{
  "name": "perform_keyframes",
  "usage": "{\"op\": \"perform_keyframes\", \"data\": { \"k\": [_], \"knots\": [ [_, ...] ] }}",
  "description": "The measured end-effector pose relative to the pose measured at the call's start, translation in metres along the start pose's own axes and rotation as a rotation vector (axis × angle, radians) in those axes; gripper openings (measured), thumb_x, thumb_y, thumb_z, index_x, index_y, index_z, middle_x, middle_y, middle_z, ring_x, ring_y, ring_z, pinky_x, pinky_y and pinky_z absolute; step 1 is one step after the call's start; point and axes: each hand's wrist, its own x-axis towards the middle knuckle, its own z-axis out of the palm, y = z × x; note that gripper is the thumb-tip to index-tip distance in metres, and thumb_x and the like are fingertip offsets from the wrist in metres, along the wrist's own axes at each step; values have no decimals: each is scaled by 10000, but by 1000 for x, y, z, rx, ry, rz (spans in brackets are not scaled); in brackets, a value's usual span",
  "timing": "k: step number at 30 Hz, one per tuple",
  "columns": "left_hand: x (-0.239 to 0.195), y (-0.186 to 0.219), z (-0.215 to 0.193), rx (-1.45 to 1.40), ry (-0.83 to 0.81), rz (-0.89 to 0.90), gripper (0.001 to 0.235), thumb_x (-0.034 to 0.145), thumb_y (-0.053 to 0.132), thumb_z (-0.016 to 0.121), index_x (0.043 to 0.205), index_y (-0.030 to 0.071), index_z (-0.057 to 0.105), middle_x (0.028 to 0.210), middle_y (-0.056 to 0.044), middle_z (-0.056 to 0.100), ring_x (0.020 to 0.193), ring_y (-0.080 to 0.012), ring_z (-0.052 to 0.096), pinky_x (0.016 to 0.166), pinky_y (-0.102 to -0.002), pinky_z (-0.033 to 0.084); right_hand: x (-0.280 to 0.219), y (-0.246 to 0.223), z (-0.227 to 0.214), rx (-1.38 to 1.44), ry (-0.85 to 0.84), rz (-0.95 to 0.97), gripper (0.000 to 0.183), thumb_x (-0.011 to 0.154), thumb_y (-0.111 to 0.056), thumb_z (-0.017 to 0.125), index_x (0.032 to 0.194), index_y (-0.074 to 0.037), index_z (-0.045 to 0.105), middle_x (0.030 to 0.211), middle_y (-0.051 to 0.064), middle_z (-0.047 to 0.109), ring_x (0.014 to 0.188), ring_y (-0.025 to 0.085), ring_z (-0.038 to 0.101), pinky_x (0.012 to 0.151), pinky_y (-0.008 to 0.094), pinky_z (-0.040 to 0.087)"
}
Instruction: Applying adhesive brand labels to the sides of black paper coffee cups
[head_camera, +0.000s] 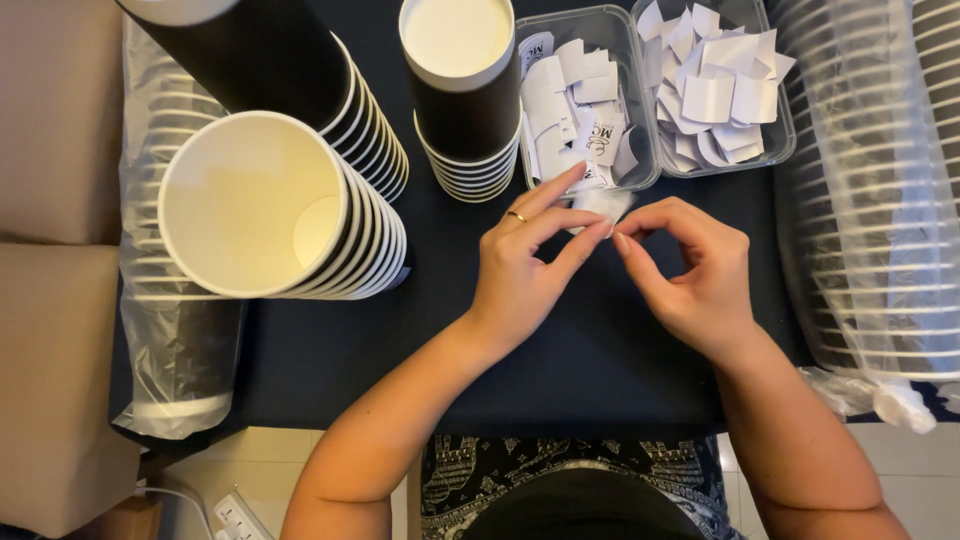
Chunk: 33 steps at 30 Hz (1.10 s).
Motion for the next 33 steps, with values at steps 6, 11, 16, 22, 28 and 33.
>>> {"op": "perform_keyframes", "data": {
  "k": [6,11,16,22,28,33],
  "knots": [
    [4,4,-7,188,98,186,56,1027,99,666,1000,51,673,1357,-148,645,1179,-392,648,1021,-486,535,1,9,-9,-92,56,8,30,987,48,742,988,20,732,913,180,712,837,341,688,788,418,535],
    [5,10,-12,77,189,5,54,1039,58,595,1037,22,635,1054,-118,671,874,-215,641,842,-320,510,11,39,-31,-53,352,268,34,1107,-4,701,1080,-18,715,952,66,681,861,123,618,812,240,515],
    [2,11,-7,-232,163,-146,112,1060,103,557,1096,-1,579,767,-165,695,592,-163,683,621,-222,568,12,86,-40,-8,295,537,559,1139,-199,595,1591,53,382,917,76,702,567,69,505,466,203,414],
    [1,10,-15,-6,170,109,118,1026,19,646,1142,4,628,1190,-167,706,1080,-208,732,940,-262,656,7,14,-9,90,329,148,133,1216,-162,501,1177,-44,549,741,70,522,584,98,462,636,220,386],
    [3,10,-22,140,27,415,213,1021,4,680,1213,-44,601,1233,-212,684,1155,-305,722,1082,-362,579,10,-26,9,391,111,291,139,1081,-132,596,1038,-1,615,844,86,635,694,115,577,675,217,493],
    [0,-5,-29,211,84,527,414,1050,293,638,1287,-6,477,1338,-294,547,1178,-393,687,1057,-459,600,22,-45,11,280,153,259,111,1066,-124,643,995,-45,613,817,56,631,722,107,592,698,210,491]
  ]
}}
